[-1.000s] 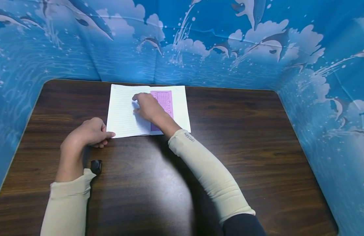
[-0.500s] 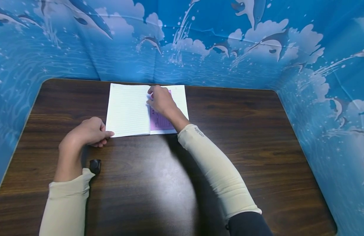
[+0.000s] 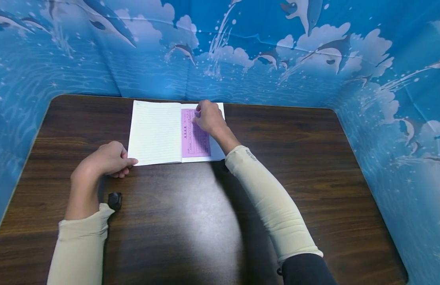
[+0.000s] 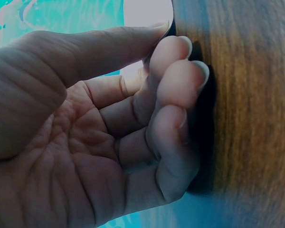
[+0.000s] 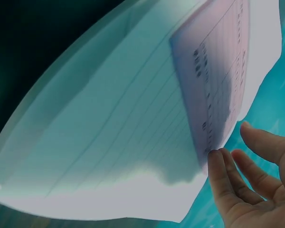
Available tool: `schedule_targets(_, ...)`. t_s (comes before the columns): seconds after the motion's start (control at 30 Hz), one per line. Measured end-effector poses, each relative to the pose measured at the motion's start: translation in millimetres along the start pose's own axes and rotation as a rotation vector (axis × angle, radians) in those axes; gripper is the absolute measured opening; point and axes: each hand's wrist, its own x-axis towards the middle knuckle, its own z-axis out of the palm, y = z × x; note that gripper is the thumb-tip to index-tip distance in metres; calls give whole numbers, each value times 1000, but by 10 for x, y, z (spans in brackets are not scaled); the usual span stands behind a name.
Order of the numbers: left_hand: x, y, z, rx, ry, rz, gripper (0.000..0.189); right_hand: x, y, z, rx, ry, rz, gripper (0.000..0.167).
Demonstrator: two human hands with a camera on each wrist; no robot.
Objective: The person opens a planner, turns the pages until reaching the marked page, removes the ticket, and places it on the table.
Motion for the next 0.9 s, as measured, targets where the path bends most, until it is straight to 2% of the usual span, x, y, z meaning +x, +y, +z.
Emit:
schedule_targets(0.2, -15, 9, 4, 1, 3, -4, 35, 33, 87, -25, 20, 30, 61, 31)
schedule_targets(0.33, -17, 11, 2, 2, 3, -6, 36, 95, 160, -21, 46, 23, 144, 39)
schedule_targets(0.43, -20, 14, 1, 3, 2, -4, 36, 176, 231, 2, 63, 13, 198, 36)
schedule_targets(0.5, -20, 9, 1, 4, 1, -1, 36, 311, 333, 77, 59, 6, 218, 31)
schedule_targets(0.57, -21, 8, -1, 4, 0, 2, 37, 439, 423, 152, 56, 0, 228, 40)
schedule_targets(0.63, -18, 6, -2, 3, -1, 4, 37, 463, 427, 169, 56, -1, 232, 49)
schedule_targets(0.7, -13, 3, -3, 2, 0, 6, 37, 426, 381, 155, 60, 8, 234, 49)
schedule_targets(0.8, -8, -1, 8, -3, 9, 5, 37, 243, 222, 77, 48, 32, 220, 39)
schedule_targets(0.9, 0, -9, 20, -8, 17, 4, 36, 187, 161, 78, 33, 45, 218, 33)
